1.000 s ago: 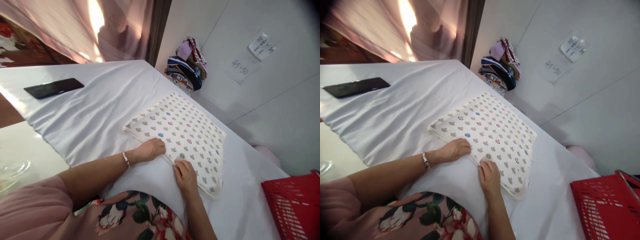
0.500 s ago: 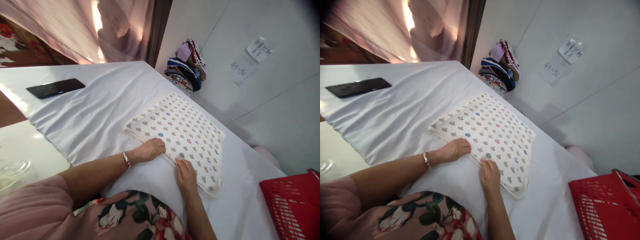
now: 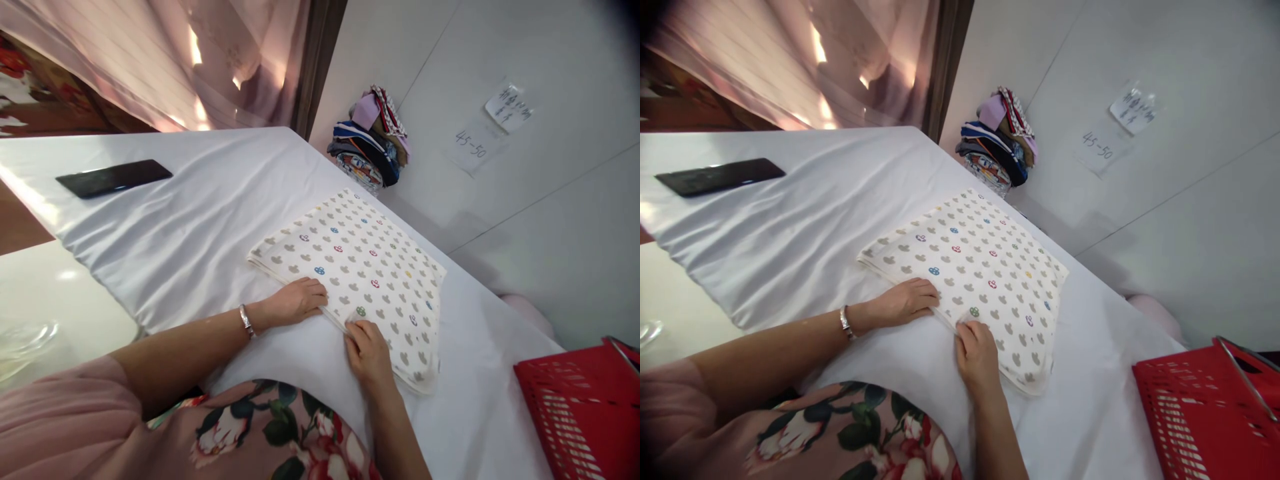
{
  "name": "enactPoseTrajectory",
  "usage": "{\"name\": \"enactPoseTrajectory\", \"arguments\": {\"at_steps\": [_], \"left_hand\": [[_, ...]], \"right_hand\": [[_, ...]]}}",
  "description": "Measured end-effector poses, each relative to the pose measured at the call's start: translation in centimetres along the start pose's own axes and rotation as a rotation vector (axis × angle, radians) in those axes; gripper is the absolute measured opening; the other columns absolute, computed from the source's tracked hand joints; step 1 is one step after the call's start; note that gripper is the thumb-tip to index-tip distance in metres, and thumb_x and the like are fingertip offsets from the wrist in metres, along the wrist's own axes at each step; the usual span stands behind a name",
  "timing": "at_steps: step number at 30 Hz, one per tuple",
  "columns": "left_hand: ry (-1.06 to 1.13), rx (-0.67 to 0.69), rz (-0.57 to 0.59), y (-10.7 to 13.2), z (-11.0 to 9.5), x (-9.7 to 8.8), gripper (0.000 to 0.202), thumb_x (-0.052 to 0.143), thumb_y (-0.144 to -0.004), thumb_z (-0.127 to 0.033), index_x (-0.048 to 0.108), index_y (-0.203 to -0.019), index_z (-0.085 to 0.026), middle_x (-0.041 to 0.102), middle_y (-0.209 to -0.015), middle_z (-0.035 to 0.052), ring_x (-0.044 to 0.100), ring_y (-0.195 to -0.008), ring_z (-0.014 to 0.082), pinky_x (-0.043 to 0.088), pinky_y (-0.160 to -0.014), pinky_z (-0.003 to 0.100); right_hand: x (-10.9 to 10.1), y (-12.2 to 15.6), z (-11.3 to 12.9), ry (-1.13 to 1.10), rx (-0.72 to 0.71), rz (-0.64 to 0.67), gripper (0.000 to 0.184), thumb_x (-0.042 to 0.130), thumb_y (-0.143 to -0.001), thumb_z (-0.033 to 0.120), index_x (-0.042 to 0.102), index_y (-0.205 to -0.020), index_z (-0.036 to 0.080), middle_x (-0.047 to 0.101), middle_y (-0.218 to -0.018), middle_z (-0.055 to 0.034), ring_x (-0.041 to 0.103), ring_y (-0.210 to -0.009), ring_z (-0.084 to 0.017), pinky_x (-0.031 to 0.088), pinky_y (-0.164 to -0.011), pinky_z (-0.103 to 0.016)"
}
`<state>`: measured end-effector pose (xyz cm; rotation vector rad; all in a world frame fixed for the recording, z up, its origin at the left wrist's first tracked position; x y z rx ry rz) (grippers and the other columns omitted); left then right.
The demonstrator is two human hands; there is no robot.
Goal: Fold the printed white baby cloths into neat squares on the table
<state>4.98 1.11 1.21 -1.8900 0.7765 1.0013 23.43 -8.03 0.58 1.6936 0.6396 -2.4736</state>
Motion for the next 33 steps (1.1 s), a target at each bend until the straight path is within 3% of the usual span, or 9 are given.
{"name": "enactPoseTrajectory", "arguments": {"at_steps": [11,19,26,33], "left_hand": [[-0.079,-0.004,-0.025,-0.2,0.5,0.3,0.025,0.036,-0.094,-0.028,0.059,-0.090,-0.017,0.059,-0.089,0.0062,0.050,-0.086,0.0174,0.038,-0.079,0.031],[-0.111,-0.018,-0.030,-0.4,0.7,0.7,0.027,0.034,-0.095,-0.027,0.058,-0.087,-0.017,0.058,-0.086,0.0061,0.049,-0.084,0.0178,0.038,-0.078,0.031],[-0.036,-0.013,-0.027,-0.2,0.6,0.2,0.020,0.045,-0.091,-0.030,0.054,-0.102,-0.017,0.060,-0.092,0.0063,0.051,-0.088,0.0189,0.039,-0.082,0.033],[-0.080,-0.035,-0.127,-0.5,0.3,-0.2,0.019,0.037,-0.093,-0.021,0.055,-0.092,-0.016,0.060,-0.086,0.0058,0.052,-0.083,0.0168,0.042,-0.078,0.031]], "right_hand": [[0.0,0.2,0.0,0.030,-0.023,0.057,0.056,0.039,-0.070,0.001,0.055,-0.120,0.019,0.057,-0.102,-0.0085,0.052,-0.094,-0.021,0.048,-0.081,-0.035],[-0.2,0.5,-0.6,-0.016,-0.017,-0.125,0.046,0.037,-0.080,0.005,0.056,-0.120,0.019,0.060,-0.103,-0.0103,0.054,-0.097,-0.020,0.050,-0.082,-0.035],[-0.5,0.6,-0.7,-0.015,-0.005,-0.223,0.041,0.038,-0.084,0.006,0.056,-0.119,0.018,0.059,-0.104,-0.0109,0.054,-0.099,-0.020,0.049,-0.084,-0.037],[-1.6,0.4,0.0,-0.038,-0.086,-0.363,0.037,0.042,-0.082,0.004,0.056,-0.113,0.019,0.059,-0.102,-0.0104,0.055,-0.097,-0.020,0.049,-0.081,-0.039]]}}
Point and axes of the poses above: each hand's wrist, its own y-axis away from the middle knuckle, its own x-axis out of the palm, z = x × y, the point moved 4 cm from there along -y, towards the middle knuckle
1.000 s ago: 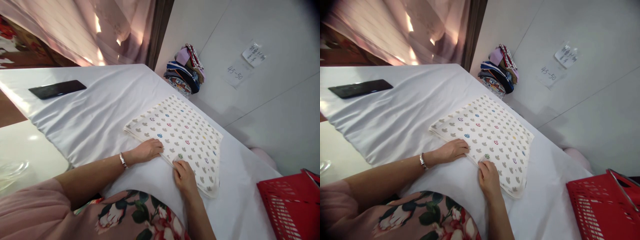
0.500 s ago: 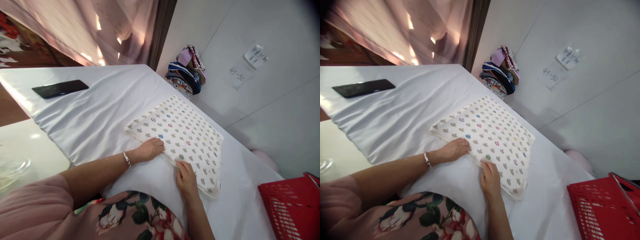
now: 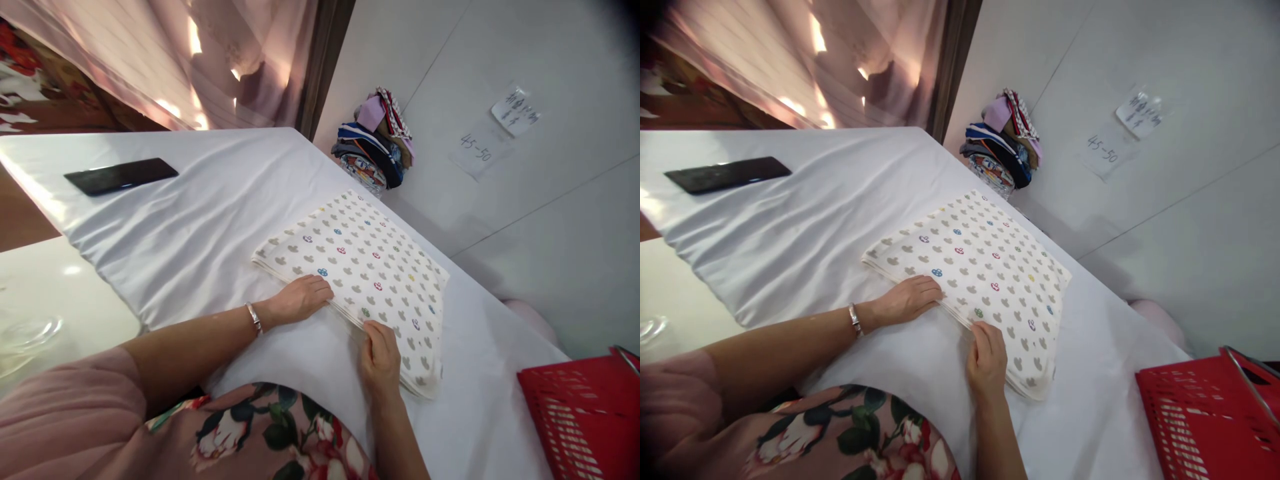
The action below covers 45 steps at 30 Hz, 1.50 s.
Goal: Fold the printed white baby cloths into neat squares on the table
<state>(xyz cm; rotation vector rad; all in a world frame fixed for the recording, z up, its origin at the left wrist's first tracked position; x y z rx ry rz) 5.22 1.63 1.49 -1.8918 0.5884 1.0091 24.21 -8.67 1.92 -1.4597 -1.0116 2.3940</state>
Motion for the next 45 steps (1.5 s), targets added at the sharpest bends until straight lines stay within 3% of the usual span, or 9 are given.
{"name": "enactPoseTrajectory", "arguments": {"at_steps": [7,15,22,30,36,45], "left_hand": [[-0.061,0.031,-0.006,0.2,0.0,0.4,0.022,0.037,-0.089,-0.008,0.057,-0.084,-0.016,0.061,-0.096,0.0065,0.051,-0.086,0.0171,0.042,-0.079,0.030],[-0.001,0.032,0.072,0.5,-0.4,0.0,0.022,0.041,-0.088,-0.011,0.062,-0.087,-0.018,0.059,-0.104,0.0064,0.052,-0.092,0.0179,0.039,-0.083,0.033],[0.011,0.037,0.088,0.5,-0.5,-0.1,0.017,0.044,-0.089,-0.022,0.061,-0.090,-0.019,0.059,-0.106,0.0076,0.052,-0.094,0.0186,0.038,-0.085,0.034],[-0.022,0.051,0.061,0.1,-0.6,0.5,0.026,0.039,-0.092,-0.018,0.060,-0.076,-0.017,0.059,-0.100,0.0074,0.050,-0.090,0.0183,0.038,-0.079,0.034],[-0.012,0.046,0.046,0.2,-0.6,0.8,0.021,0.036,-0.090,-0.010,0.055,-0.084,-0.016,0.057,-0.104,0.0081,0.049,-0.093,0.0181,0.038,-0.084,0.033],[0.086,0.071,-0.028,0.4,-1.5,-0.7,0.023,0.033,-0.089,-0.009,0.055,-0.087,-0.015,0.055,-0.106,0.0104,0.048,-0.096,0.0184,0.042,-0.089,0.038]], "right_hand": [[0.4,-0.2,0.0,0.020,0.055,0.083,0.030,0.039,-0.082,0.004,0.065,-0.086,0.019,0.060,-0.097,-0.0090,0.054,-0.092,-0.019,0.048,-0.077,-0.036],[1.1,0.3,-0.3,0.091,0.083,0.200,0.034,0.038,-0.081,0.004,0.066,-0.092,0.020,0.059,-0.100,-0.0082,0.052,-0.093,-0.020,0.046,-0.079,-0.036],[1.4,0.2,0.0,0.175,0.090,0.290,0.021,0.047,-0.084,0.015,0.064,-0.097,0.019,0.058,-0.106,-0.0087,0.051,-0.095,-0.021,0.044,-0.082,-0.036],[1.5,0.0,0.4,0.222,0.092,0.281,0.021,0.045,-0.086,0.016,0.064,-0.097,0.019,0.058,-0.105,-0.0090,0.051,-0.093,-0.021,0.044,-0.080,-0.036],[1.5,0.2,0.4,0.218,0.088,0.292,0.022,0.046,-0.086,0.016,0.063,-0.098,0.019,0.057,-0.108,-0.0089,0.050,-0.095,-0.022,0.044,-0.081,-0.036],[1.5,0.3,0.3,0.224,0.112,0.222,0.025,0.043,-0.088,0.015,0.063,-0.102,0.019,0.058,-0.106,-0.0101,0.050,-0.097,-0.022,0.044,-0.081,-0.038]]}}
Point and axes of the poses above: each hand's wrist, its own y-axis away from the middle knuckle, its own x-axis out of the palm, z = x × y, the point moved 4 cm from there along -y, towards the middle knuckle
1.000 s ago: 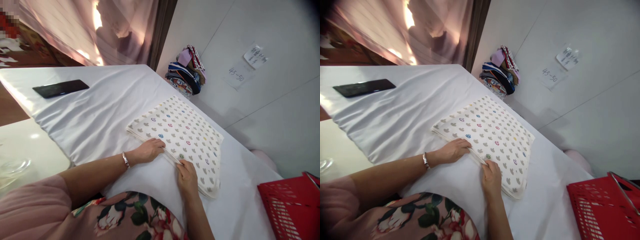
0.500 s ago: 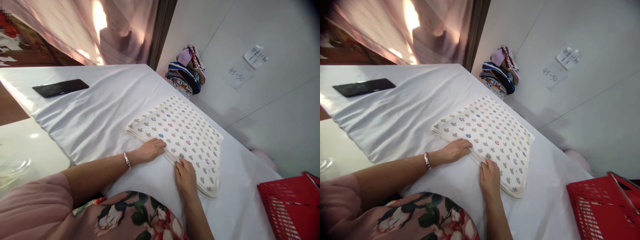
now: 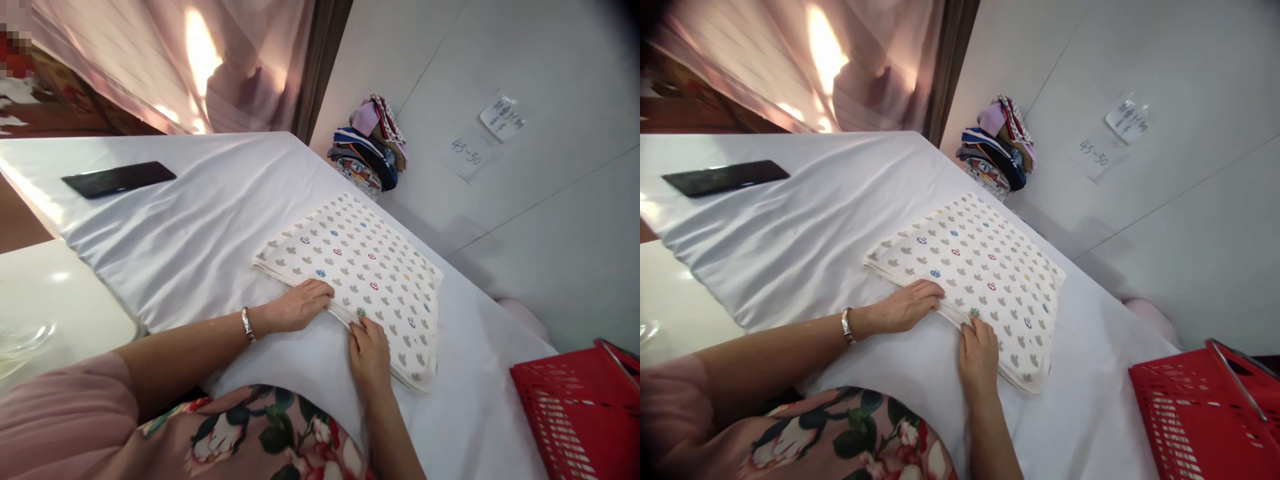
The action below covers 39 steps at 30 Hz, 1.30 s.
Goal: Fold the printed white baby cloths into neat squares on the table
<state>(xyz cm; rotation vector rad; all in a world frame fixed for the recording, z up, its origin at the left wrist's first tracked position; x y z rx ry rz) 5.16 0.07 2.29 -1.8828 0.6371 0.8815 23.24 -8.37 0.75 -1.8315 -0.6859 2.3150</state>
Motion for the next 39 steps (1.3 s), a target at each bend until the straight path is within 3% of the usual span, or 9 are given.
{"name": "enactPoseTrajectory", "arguments": {"at_steps": [5,12,16,28,34,39], "left_hand": [[-0.010,-0.014,0.015,0.2,0.3,-0.1,0.022,0.034,-0.089,-0.008,0.054,-0.083,-0.015,0.056,-0.106,0.0105,0.048,-0.097,0.0183,0.040,-0.091,0.038],[0.005,0.001,0.080,0.3,0.0,-0.4,0.024,0.035,-0.090,-0.010,0.056,-0.080,-0.016,0.058,-0.101,0.0086,0.050,-0.092,0.0177,0.039,-0.089,0.037],[0.031,0.007,0.097,0.2,0.0,-0.2,0.012,0.046,-0.088,-0.018,0.057,-0.084,-0.017,0.058,-0.104,0.0086,0.051,-0.095,0.0188,0.038,-0.090,0.038],[0.006,0.024,0.078,-0.2,-0.3,0.5,0.022,0.042,-0.090,-0.018,0.058,-0.076,-0.017,0.060,-0.099,0.0072,0.052,-0.089,0.0170,0.038,-0.086,0.035],[0.019,-0.042,0.089,-0.1,0.4,1.0,0.013,0.042,-0.090,-0.018,0.053,-0.084,-0.018,0.059,-0.084,0.0041,0.053,-0.082,0.0159,0.039,-0.082,0.032],[-0.073,-0.083,0.086,0.0,0.7,1.3,0.017,0.040,-0.087,-0.010,0.053,-0.097,-0.016,0.059,-0.086,0.0055,0.053,-0.082,0.0166,0.040,-0.080,0.032]], "right_hand": [[-1.0,0.0,0.4,-0.029,-0.033,-0.059,0.022,0.043,-0.088,0.014,0.063,-0.098,0.018,0.059,-0.104,-0.0088,0.052,-0.093,-0.020,0.043,-0.080,-0.035],[-0.4,0.2,0.7,-0.054,-0.050,0.069,0.021,0.043,-0.087,0.012,0.063,-0.086,0.019,0.059,-0.100,-0.0075,0.052,-0.091,-0.019,0.042,-0.078,-0.034],[-0.3,0.2,0.6,-0.103,-0.042,0.096,0.020,0.043,-0.087,0.014,0.063,-0.086,0.019,0.059,-0.099,-0.0075,0.052,-0.090,-0.019,0.044,-0.078,-0.034],[-0.2,0.0,0.4,-0.090,-0.035,0.017,0.024,0.042,-0.090,0.020,0.059,-0.106,0.018,0.063,-0.097,-0.0085,0.056,-0.091,-0.019,0.047,-0.079,-0.034],[-0.1,0.1,0.5,-0.064,-0.067,0.016,0.027,0.039,-0.091,0.016,0.060,-0.108,0.018,0.062,-0.099,-0.0092,0.056,-0.093,-0.020,0.047,-0.080,-0.035],[0.1,0.2,0.3,-0.035,-0.059,0.040,0.030,0.038,-0.090,0.013,0.058,-0.111,0.018,0.062,-0.100,-0.0095,0.055,-0.093,-0.021,0.046,-0.081,-0.036]]}}
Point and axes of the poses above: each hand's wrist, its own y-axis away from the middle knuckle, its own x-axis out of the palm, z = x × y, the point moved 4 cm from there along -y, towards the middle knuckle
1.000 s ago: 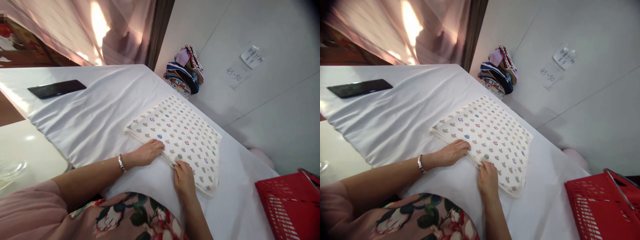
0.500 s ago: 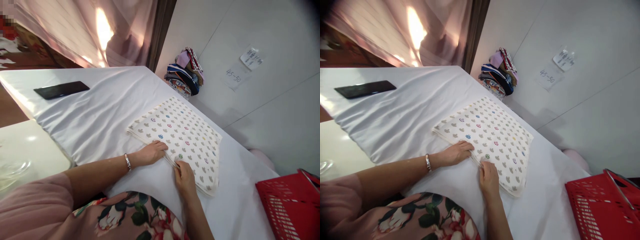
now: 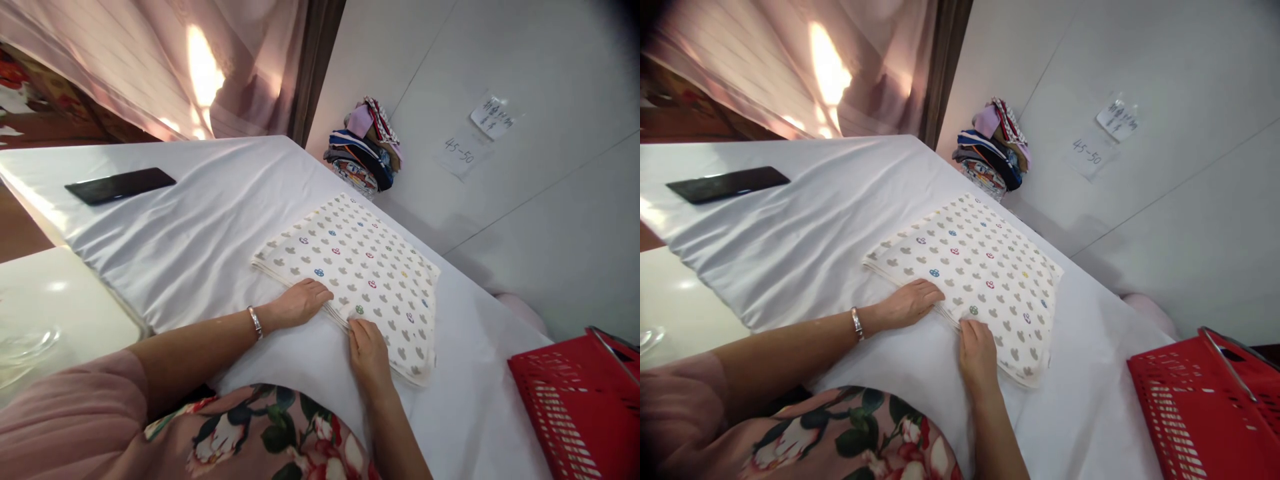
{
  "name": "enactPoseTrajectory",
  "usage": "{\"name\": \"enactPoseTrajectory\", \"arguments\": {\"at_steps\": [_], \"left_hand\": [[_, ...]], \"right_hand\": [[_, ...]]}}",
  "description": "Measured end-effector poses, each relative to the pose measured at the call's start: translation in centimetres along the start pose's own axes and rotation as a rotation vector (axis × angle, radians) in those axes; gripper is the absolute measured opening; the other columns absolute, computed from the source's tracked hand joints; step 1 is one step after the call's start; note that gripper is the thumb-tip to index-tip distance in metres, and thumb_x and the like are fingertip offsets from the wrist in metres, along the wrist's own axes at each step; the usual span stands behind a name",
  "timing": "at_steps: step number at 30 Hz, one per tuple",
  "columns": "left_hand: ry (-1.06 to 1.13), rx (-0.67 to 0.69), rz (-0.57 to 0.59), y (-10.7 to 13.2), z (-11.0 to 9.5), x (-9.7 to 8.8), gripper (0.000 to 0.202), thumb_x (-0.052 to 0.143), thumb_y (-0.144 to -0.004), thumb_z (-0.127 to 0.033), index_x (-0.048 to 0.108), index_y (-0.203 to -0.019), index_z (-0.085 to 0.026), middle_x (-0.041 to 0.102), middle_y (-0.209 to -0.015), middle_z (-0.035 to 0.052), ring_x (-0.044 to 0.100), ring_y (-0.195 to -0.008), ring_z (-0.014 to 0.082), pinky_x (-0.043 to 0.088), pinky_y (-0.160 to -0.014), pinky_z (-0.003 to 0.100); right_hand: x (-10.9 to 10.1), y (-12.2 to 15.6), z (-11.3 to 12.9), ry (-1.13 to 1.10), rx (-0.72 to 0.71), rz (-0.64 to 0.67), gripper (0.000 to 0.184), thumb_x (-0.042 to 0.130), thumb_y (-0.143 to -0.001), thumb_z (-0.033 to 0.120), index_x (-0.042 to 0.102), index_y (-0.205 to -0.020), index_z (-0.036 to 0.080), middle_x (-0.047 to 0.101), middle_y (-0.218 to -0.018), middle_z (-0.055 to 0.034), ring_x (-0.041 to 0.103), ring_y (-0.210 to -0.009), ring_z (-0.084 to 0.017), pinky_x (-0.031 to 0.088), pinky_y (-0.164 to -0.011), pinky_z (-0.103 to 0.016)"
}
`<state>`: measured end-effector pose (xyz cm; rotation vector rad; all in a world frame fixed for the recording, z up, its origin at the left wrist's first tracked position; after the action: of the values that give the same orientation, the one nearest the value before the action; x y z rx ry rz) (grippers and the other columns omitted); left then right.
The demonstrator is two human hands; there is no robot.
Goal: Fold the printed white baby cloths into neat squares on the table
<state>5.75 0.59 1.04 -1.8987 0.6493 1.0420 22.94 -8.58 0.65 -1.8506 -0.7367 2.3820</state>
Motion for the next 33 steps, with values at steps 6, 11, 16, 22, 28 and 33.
{"name": "enactPoseTrajectory", "arguments": {"at_steps": [6,11,16,22,28,33], "left_hand": [[-0.121,0.061,0.002,0.2,-0.3,0.0,0.019,0.039,-0.089,-0.011,0.057,-0.092,-0.017,0.061,-0.090,0.0064,0.051,-0.086,0.0177,0.038,-0.077,0.031],[-0.219,0.133,0.000,-0.3,-0.1,-0.5,0.020,0.039,-0.091,-0.014,0.059,-0.086,-0.016,0.060,-0.083,0.0047,0.050,-0.080,0.0163,0.036,-0.071,0.029],[-0.306,0.187,-0.075,-2.6,0.2,-2.5,0.021,0.038,-0.092,-0.012,0.059,-0.092,-0.016,0.061,-0.086,0.0048,0.049,-0.081,0.0164,0.034,-0.071,0.030],[-0.238,0.229,0.012,-1.5,0.4,-0.9,0.021,0.041,-0.091,-0.015,0.061,-0.086,-0.016,0.060,-0.086,0.0060,0.049,-0.082,0.0171,0.035,-0.073,0.031],[-0.182,0.168,0.058,0.1,0.6,0.1,0.023,0.038,-0.092,-0.015,0.062,-0.095,-0.018,0.062,-0.093,0.0062,0.050,-0.088,0.0171,0.036,-0.079,0.031],[-0.171,0.159,0.071,0.5,0.7,0.0,0.024,0.037,-0.093,-0.015,0.060,-0.099,-0.017,0.062,-0.099,0.0066,0.051,-0.091,0.0175,0.037,-0.081,0.031]], "right_hand": [[0.3,0.2,0.2,0.067,-0.005,0.032,0.036,0.037,-0.086,0.008,0.057,-0.114,0.016,0.062,-0.099,-0.0103,0.055,-0.094,-0.022,0.047,-0.080,-0.035],[-0.4,-0.5,0.0,0.174,-0.018,0.037,0.032,0.039,-0.084,0.006,0.062,-0.104,0.016,0.064,-0.092,-0.0091,0.055,-0.086,-0.021,0.046,-0.074,-0.033],[-3.1,-2.2,-1.1,0.205,0.006,-0.110,0.031,0.038,-0.086,0.008,0.061,-0.106,0.016,0.063,-0.098,-0.0089,0.053,-0.088,-0.020,0.043,-0.077,-0.032],[-0.9,-0.9,-0.7,0.173,-0.037,0.003,0.031,0.039,-0.087,0.007,0.064,-0.099,0.019,0.062,-0.097,-0.0068,0.049,-0.086,-0.019,0.039,-0.075,-0.030],[0.3,0.3,-0.5,0.142,-0.007,0.068,0.034,0.036,-0.086,0.007,0.064,-0.101,0.019,0.060,-0.094,-0.0067,0.048,-0.085,-0.020,0.039,-0.075,-0.030],[0.0,0.6,-0.4,0.083,-0.025,0.062,0.036,0.036,-0.086,0.007,0.060,-0.109,0.019,0.059,-0.097,-0.0077,0.048,-0.090,-0.020,0.040,-0.079,-0.031]]}}
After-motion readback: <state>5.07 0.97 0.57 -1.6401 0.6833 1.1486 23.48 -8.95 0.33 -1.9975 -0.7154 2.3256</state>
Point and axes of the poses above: each hand's wrist, its own y-axis away from the middle knuckle, its own x-axis out of the palm, z = x × y, the point moved 4 cm from there along -y, towards the middle knuckle
